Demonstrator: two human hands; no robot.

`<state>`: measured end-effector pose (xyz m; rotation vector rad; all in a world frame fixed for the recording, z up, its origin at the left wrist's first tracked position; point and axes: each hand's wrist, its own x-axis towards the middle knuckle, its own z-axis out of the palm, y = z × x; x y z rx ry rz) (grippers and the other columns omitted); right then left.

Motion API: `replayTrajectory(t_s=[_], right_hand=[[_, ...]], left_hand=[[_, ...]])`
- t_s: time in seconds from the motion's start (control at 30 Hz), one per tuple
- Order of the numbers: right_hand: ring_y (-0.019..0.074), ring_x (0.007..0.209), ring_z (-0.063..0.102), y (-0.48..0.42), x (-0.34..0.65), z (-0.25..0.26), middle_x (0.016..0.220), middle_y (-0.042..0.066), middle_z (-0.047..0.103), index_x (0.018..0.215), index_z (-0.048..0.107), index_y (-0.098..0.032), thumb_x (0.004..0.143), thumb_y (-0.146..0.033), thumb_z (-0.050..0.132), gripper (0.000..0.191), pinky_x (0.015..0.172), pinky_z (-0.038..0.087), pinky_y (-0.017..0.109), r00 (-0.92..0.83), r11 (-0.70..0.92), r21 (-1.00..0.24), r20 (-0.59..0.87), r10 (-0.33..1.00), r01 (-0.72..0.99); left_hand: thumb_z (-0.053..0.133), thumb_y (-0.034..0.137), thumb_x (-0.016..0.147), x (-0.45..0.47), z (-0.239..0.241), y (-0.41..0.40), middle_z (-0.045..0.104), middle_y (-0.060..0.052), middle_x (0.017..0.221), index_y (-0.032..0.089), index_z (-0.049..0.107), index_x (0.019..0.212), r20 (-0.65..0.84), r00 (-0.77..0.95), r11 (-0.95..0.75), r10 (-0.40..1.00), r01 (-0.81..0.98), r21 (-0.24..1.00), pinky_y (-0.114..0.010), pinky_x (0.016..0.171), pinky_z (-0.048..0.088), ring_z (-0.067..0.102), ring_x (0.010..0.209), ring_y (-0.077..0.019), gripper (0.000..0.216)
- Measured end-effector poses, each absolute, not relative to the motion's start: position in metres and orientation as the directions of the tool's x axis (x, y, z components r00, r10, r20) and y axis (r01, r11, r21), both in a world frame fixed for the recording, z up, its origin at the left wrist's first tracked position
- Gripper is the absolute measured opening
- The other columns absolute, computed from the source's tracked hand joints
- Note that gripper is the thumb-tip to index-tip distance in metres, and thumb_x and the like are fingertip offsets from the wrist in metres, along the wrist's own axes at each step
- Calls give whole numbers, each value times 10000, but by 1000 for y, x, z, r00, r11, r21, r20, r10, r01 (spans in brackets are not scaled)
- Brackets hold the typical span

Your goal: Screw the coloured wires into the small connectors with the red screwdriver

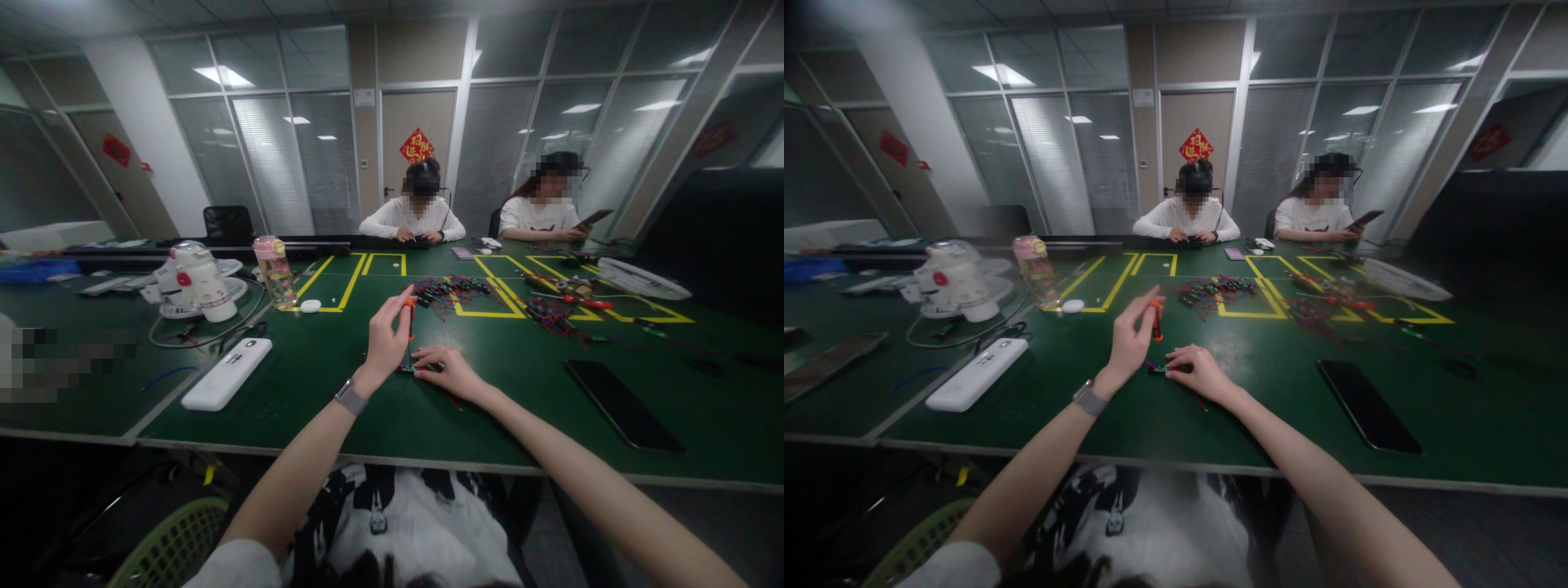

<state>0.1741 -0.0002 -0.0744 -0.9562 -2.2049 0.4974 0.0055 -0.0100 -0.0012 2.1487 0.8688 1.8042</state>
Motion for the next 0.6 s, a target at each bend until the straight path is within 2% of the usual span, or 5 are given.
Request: replayTrajectory(t_s=[0.2, 0.27, 0.43, 0.6], right_hand=[[258, 1067, 626, 1, 175, -76, 1055, 77, 719, 889, 753, -228, 779, -300, 698, 142, 990, 427, 462, -512, 665, -558, 431, 743, 496], [258, 1060, 629, 2, 175, -77, 1047, 75, 721, 885, 753, -232, 777, -303, 700, 140, 983, 434, 457, -509, 667, -556, 436, 742, 496], [257, 1052, 633, 2, 175, -77, 1051, 72, 720, 880, 753, -234, 773, -297, 704, 133, 969, 444, 449, -506, 667, -559, 440, 742, 493], [263, 1060, 631, 0, 175, -75, 1053, 70, 721, 882, 751, -238, 776, -300, 698, 133, 1008, 405, 481, -508, 660, -562, 427, 748, 499]], left_hand=[[610, 244, 858, 6, -2, -10, 575, -25, 873, 203, 656, 1049, 852, 28, -792, 522, 388, 472, -254, 762, 455, 547, 793, -133, 201], [587, 263, 875, 6, -1, -11, 563, -26, 878, 204, 654, 1047, 840, 42, -785, 541, 383, 487, -254, 770, 452, 542, 798, -133, 194], [375, 206, 970, 6, 1, -14, 598, -53, 997, 214, 581, 1203, 814, 114, -800, 569, 305, 517, -267, 828, 445, 564, 897, -140, 311], [487, 215, 928, 6, 2, -12, 592, -33, 894, 204, 629, 1116, 829, 84, -798, 553, 340, 498, -257, 773, 450, 557, 812, -134, 236]])
